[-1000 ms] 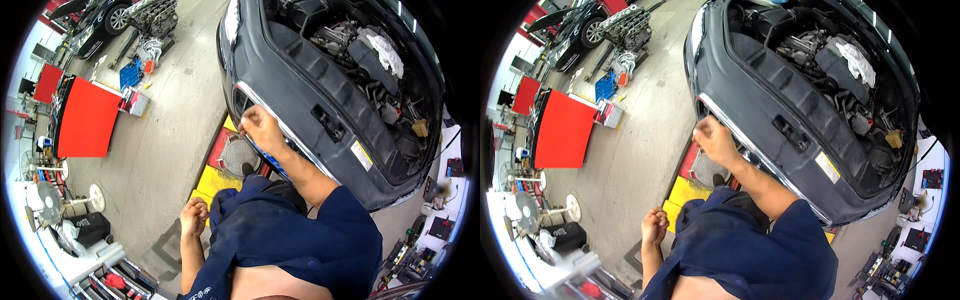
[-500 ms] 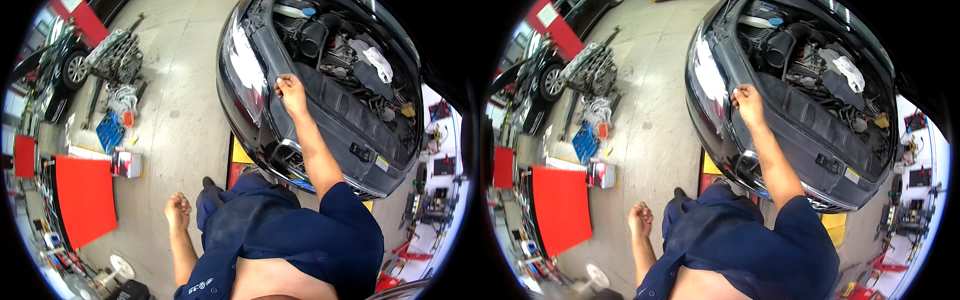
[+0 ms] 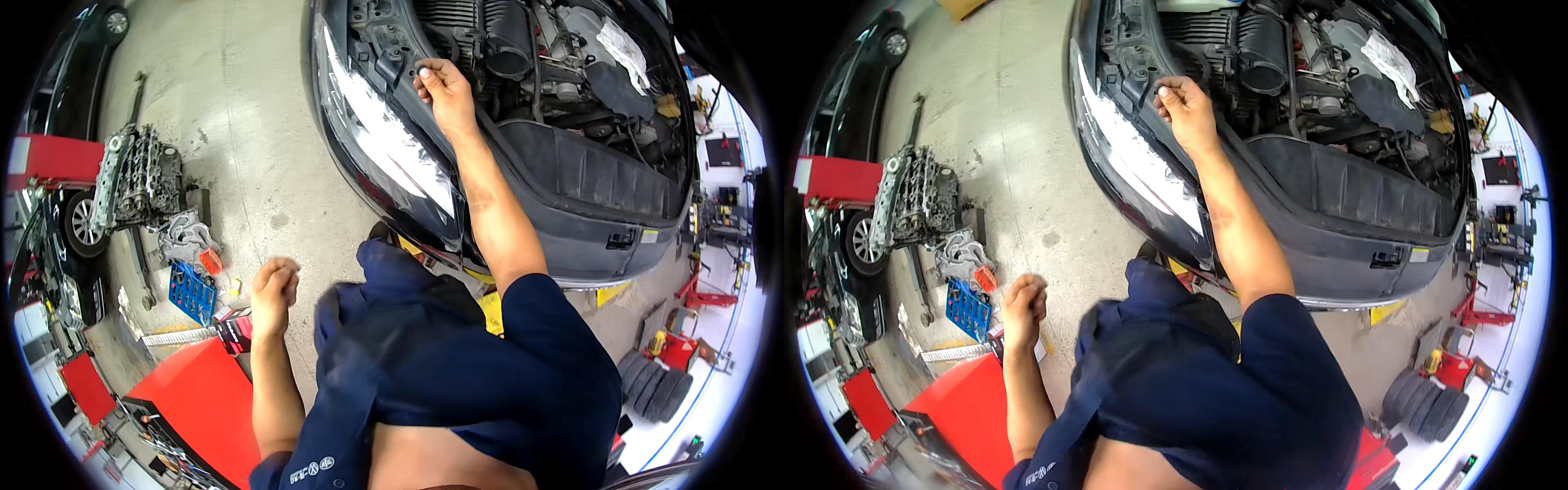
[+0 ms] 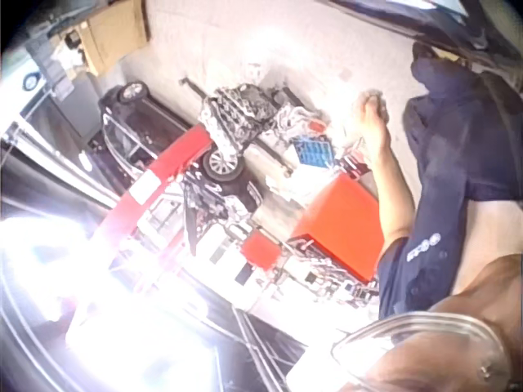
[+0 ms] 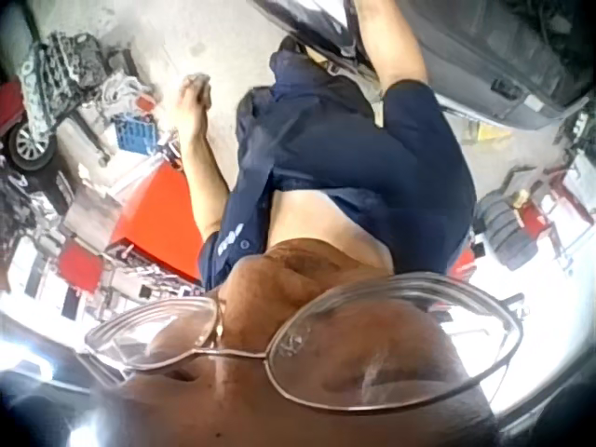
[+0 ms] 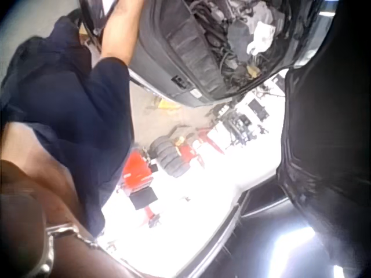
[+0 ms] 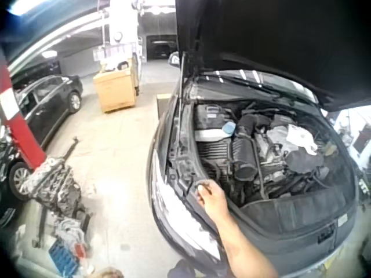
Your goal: The person removes screws from the front of a vehicle's engine bay, then places a large plastic trim cover over the grille area and secures it using a screwdriver.
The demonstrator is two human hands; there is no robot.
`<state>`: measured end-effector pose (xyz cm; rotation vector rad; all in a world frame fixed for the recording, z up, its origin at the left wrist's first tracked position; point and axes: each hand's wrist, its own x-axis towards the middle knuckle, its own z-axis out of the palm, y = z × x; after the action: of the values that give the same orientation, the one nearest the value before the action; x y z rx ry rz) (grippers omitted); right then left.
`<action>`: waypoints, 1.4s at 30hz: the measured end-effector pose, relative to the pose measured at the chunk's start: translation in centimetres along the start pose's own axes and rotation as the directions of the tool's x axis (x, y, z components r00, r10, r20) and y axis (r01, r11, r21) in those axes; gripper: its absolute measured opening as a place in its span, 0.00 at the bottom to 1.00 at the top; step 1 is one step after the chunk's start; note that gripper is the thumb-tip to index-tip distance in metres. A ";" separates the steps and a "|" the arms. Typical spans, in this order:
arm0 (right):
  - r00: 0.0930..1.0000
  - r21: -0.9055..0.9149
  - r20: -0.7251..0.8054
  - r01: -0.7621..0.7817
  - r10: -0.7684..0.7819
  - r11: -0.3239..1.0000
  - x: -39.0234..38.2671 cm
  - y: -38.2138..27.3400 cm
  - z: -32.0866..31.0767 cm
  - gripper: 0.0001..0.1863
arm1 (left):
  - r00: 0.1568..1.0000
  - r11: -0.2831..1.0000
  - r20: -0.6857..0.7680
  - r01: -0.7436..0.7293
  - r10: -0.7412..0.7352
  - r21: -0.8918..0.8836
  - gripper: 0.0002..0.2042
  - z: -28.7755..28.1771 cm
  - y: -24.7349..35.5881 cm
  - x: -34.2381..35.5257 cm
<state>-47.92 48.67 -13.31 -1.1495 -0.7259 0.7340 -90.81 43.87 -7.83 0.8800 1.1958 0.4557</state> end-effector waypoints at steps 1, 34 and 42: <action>1.000 0.047 0.015 -0.005 0.004 0.999 0.5 0.0 -0.3 0.10 | 0.999 0.980 0.022 -0.049 0.046 0.191 0.09 1.2 1.2 2.3; 0.747 -0.621 -0.603 -0.660 0.279 0.423 4.6 -5.5 6.1 0.13 | 0.154 -0.279 0.969 -0.938 0.195 0.206 0.26 21.3 19.0 32.1; 0.603 -0.705 -0.474 -0.697 0.642 0.135 8.1 -7.2 2.9 0.20 | 0.124 -0.377 0.986 -0.912 0.116 0.159 0.26 22.1 19.2 31.6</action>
<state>-44.71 55.03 -4.66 -2.5674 -0.4495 1.1333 -57.06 70.60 -9.56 2.8375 -0.2842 0.1305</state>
